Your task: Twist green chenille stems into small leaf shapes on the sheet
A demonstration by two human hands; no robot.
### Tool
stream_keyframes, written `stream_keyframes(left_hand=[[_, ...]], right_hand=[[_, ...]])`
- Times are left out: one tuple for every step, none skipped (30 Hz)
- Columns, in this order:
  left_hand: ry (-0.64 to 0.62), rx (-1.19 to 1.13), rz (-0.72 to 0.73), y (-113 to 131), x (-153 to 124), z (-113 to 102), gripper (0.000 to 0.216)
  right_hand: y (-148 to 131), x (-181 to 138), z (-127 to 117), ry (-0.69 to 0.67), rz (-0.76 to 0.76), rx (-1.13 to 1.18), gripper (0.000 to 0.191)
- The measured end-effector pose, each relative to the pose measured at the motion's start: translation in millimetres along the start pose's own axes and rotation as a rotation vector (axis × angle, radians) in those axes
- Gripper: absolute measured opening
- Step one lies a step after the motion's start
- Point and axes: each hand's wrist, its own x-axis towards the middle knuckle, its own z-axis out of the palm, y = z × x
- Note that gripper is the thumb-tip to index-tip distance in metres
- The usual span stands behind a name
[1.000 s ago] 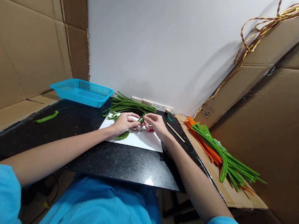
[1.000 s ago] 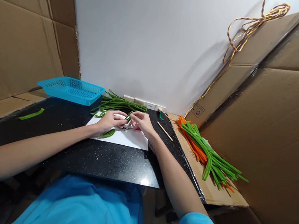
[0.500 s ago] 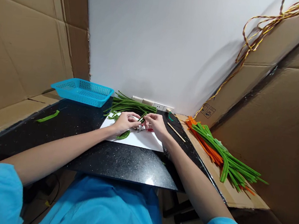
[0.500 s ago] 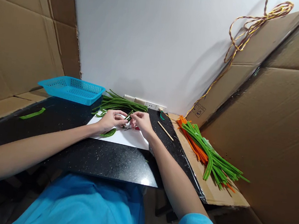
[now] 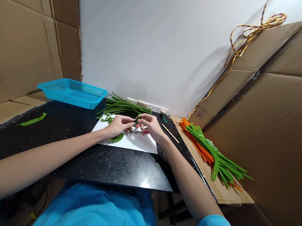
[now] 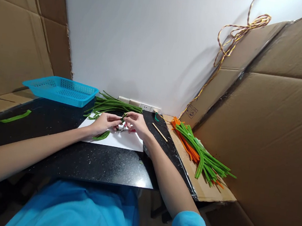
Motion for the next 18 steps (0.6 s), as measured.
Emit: stream_keyframes(left_hand=[[-0.009,0.009,0.008,0.2,-0.2,-0.1,0.051],[-0.017,0.02,0.012,0.4,-0.4,-0.2,0.051],[-0.025,0.031,0.014,0.6,-0.6,-0.2,0.052],[-0.029,0.04,0.012,0.8,-0.9,-0.2,0.053],[-0.03,0.048,0.007,1.0,-1.2,-0.2,0.053],[-0.03,0.054,0.002,1.3,-1.5,-0.1,0.054],[-0.028,0.059,0.0,1.7,-1.8,0.0,0.053],[-0.028,0.064,0.001,2.1,-2.0,0.2,0.052],[-0.027,0.067,0.005,2.4,-2.1,0.3,0.05],[-0.024,0.07,0.01,2.8,-2.2,0.4,0.048],[-0.014,0.072,0.013,3.1,-2.2,0.4,0.046],[0.006,0.071,0.015,3.4,-2.1,0.4,0.045],[0.035,0.067,0.017,3.7,-2.0,0.3,0.043],[0.069,0.06,0.018,4.1,-1.9,0.2,0.042],[0.103,0.053,0.017,4.5,-1.9,-0.1,0.042],[0.13,0.046,0.012,5.1,-2.0,-0.3,0.041],[0.148,0.04,0.002,5.9,-2.2,-0.6,0.042],[0.156,0.037,-0.013,6.8,-2.6,-0.9,0.042]], right_hand=[[0.3,0.2,-0.1,0.001,-0.008,-0.003,0.035],[1.1,0.6,-0.4,0.006,-0.015,-0.004,0.038],[2.1,1.2,-0.8,0.011,-0.018,-0.004,0.041],[3.1,1.9,-1.2,0.015,-0.019,-0.004,0.043],[4.1,2.5,-1.5,0.015,-0.017,-0.004,0.044],[4.9,3.0,-1.6,0.012,-0.016,-0.004,0.045],[5.5,3.4,-1.6,0.012,-0.016,-0.004,0.045],[6.0,3.6,-1.3,0.015,-0.017,-0.006,0.045],[6.5,3.8,-0.9,0.018,-0.019,-0.008,0.045],[7.0,3.9,-0.4,0.022,-0.022,-0.012,0.045],[7.5,4.0,0.1,0.024,-0.027,-0.018,0.045],[8.3,4.1,0.6,0.024,-0.036,-0.023,0.044],[9.0,4.3,1.1,0.023,-0.048,-0.026,0.043],[9.8,4.6,1.6,0.023,-0.061,-0.028,0.042],[10.4,4.8,2.0,0.023,-0.074,-0.029,0.042],[10.8,5.0,2.5,0.023,-0.087,-0.03,0.043],[10.9,5.1,2.9,0.023,-0.101,-0.035,0.044],[10.8,5.1,3.4,0.024,-0.116,-0.044,0.046]])
